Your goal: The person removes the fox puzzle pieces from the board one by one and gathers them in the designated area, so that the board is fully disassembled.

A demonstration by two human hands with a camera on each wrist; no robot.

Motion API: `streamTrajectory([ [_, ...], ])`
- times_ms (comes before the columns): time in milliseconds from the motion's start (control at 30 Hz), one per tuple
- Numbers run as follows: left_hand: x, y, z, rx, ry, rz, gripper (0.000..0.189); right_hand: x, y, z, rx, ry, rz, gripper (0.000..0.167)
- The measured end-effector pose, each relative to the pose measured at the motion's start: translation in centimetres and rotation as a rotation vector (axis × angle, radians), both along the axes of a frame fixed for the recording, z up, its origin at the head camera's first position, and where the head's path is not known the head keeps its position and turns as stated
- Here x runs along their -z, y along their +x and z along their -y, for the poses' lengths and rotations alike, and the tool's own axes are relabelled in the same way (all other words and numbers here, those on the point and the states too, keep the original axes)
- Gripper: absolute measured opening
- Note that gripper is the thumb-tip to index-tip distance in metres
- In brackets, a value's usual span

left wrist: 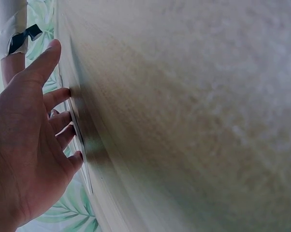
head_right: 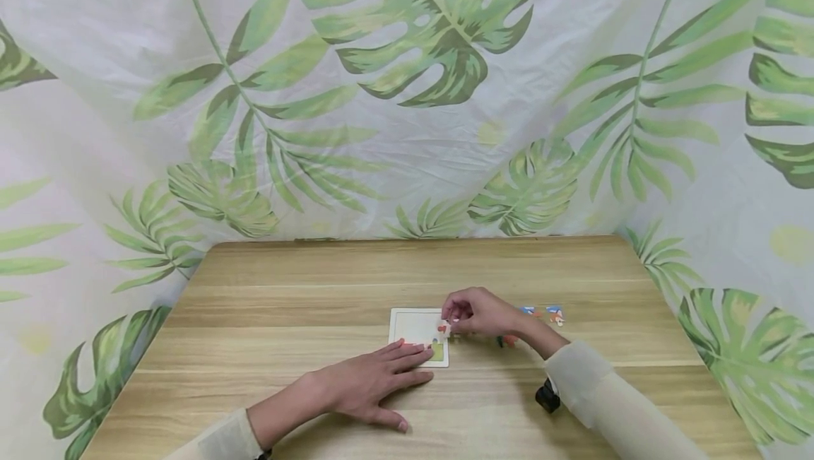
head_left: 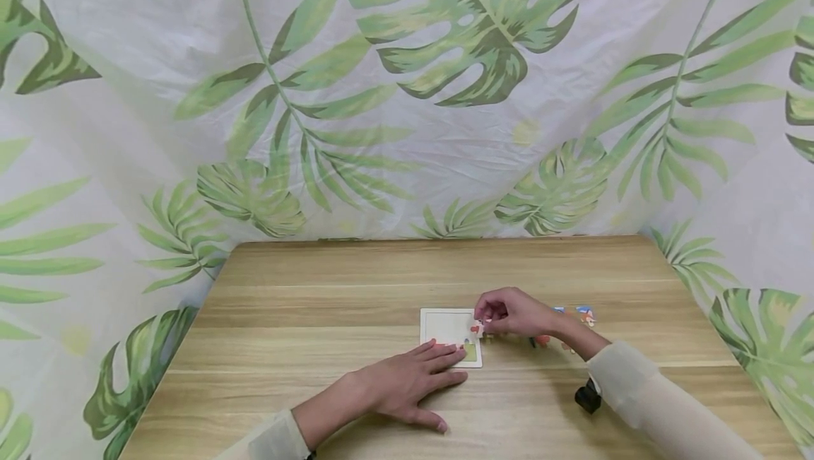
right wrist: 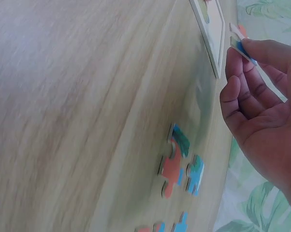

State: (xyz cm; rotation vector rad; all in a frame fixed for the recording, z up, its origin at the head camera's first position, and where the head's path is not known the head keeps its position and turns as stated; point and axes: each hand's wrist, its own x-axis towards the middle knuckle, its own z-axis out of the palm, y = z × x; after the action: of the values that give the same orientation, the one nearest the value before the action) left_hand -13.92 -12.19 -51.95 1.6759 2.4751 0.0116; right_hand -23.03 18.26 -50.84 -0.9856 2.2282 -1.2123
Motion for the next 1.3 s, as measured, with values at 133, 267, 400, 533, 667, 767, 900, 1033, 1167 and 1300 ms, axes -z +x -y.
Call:
streamTrajectory([
  [133, 0.0, 0.1, 0.0, -0.001, 0.004, 0.001, 0.082, -0.1, 0.0, -0.7, 0.013, 0.014, 0.017, 0.010],
  [267, 0.1, 0.1, -0.1, 0.004, 0.008, -0.001, 0.083, -0.1, 0.0, -1.5, 0.025, 0.018, 0.019, 0.009],
  [400, 0.2, 0.1, -0.1, 0.007, 0.012, -0.008, 0.083, -0.1, 0.0, -2.3, 0.036, 0.027, 0.013, 0.008],
  [533, 0.2, 0.2, -0.1, 0.005, 0.015, -0.012, 0.083, -0.3, 0.0, -3.0, 0.040, 0.026, 0.005, 0.008],
  [667, 0.2, 0.2, 0.0, 0.002, 0.019, -0.001, 0.083, -0.5, 0.1, -3.7, 0.045, 0.023, 0.013, 0.008],
  [767, 0.2, 0.2, 0.1, 0.000, 0.024, -0.001, 0.083, -0.6, 0.1, -4.3, 0.054, 0.026, 0.025, 0.010],
  [900, 0.3, 0.2, 0.1, 0.004, 0.027, -0.010, 0.083, -0.8, 0.1, -5.1, 0.066, 0.027, 0.033, 0.011],
  [1033, 0.3, 0.2, 0.1, 0.007, 0.031, -0.015, 0.083, -0.9, 0.1, -6.0, 0.072, 0.024, 0.033, 0.011],
  [1167, 0.3, 0.2, 0.1, 0.006, 0.032, -0.018, 0.083, -1.2, 0.2, -6.7, 0.068, 0.024, 0.020, 0.011],
  [1300, 0.3, 0.2, 0.1, 0.005, 0.029, -0.023, 0.083, -1.5, 0.4, -7.6, 0.054, 0.022, 0.010, 0.010],
])
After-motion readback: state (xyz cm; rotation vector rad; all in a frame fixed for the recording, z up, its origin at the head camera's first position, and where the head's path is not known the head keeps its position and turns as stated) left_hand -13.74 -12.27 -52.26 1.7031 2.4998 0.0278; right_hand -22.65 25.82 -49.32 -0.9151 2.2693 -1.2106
